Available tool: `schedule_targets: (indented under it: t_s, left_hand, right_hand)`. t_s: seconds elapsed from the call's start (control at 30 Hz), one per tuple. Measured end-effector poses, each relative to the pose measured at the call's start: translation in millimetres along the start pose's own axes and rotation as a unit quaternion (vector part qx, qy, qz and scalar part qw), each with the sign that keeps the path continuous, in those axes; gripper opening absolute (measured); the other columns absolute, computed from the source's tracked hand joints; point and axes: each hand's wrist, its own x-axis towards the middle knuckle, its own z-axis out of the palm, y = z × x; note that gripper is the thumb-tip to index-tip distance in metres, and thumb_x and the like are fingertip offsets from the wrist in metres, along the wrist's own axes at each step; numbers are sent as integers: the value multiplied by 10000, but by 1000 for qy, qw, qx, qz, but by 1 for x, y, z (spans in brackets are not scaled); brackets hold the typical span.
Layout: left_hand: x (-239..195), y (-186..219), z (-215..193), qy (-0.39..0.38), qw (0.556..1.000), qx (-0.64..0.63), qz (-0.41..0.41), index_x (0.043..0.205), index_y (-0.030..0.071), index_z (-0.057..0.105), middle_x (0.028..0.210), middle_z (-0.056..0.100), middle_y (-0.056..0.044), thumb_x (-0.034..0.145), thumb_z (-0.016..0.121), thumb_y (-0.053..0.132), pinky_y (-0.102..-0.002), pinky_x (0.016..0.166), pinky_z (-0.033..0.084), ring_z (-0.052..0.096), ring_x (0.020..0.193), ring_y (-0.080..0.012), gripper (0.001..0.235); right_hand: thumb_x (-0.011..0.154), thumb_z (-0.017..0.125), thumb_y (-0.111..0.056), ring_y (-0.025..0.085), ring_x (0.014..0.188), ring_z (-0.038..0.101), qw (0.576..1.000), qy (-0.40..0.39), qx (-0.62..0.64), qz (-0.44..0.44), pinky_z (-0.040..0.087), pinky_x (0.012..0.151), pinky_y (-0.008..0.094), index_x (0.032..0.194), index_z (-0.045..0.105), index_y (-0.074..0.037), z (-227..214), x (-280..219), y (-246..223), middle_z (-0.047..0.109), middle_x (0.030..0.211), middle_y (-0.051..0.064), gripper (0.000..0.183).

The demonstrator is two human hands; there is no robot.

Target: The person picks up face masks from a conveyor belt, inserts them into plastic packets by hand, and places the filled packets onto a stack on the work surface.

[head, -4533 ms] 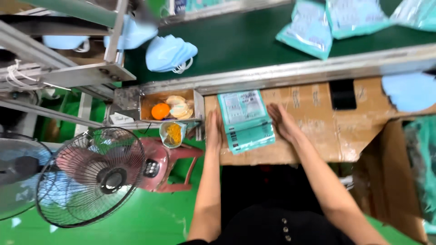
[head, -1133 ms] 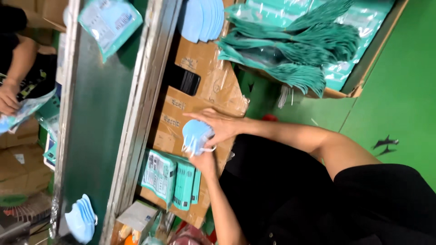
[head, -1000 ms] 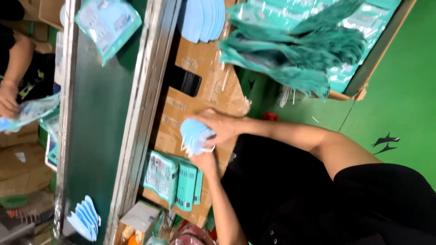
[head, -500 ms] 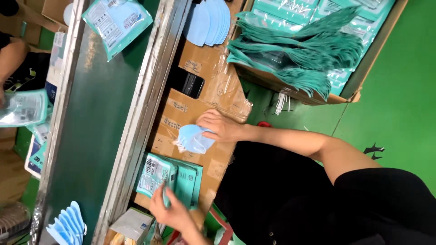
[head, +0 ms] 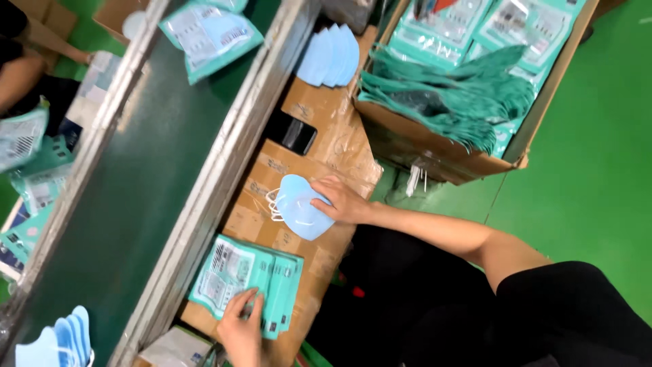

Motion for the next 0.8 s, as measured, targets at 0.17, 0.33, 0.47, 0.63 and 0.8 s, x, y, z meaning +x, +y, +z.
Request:
schedule_targets:
  t_s: [0.17,0.33,0.47,0.63,0.8]
  left_hand:
    - [-1,4,5,-27,997,71,14,1075,69,760,1047,747,-89,822,746,97,-359,765,591,734,857,-255,255]
    - [-9,-1,17,44,972,194,127,1082,82,741,1069,734,-107,883,681,110,-420,836,567,703,978,-320,210]
    - [-12,-9,16,82,978,136,137,1166,6,696,1134,698,-189,841,695,168,-435,841,541,671,1011,-362,364]
    - [-14,-64,21,67,995,40,66,1250,-32,633,1189,679,-200,864,696,177,-412,867,527,661,1050,-319,444]
    - [-15,-79,25,45,990,-112,-78,1298,-50,565,1216,665,-182,901,686,153,-381,875,528,659,1066,-256,462]
  right_hand:
    - [1010,634,-236,319,982,661,984,-13,72,161,514,866,417,1268,587,-18,-1,19,-24,663,1041,176,340]
    - [964,670,-192,224,1048,660,969,12,186,162,568,861,372,1354,550,-30,53,22,-42,671,1164,132,440]
    - [970,722,-285,232,1202,659,914,-181,343,119,533,1046,363,1391,605,-39,88,21,-106,690,1315,116,502]
    - [949,713,-330,236,1230,673,876,-253,388,132,527,1072,375,1330,677,-25,98,26,-137,723,1271,123,489]
    - [986,704,-309,248,1297,626,852,-236,445,141,477,1126,375,1343,647,10,108,22,-119,695,1318,159,483]
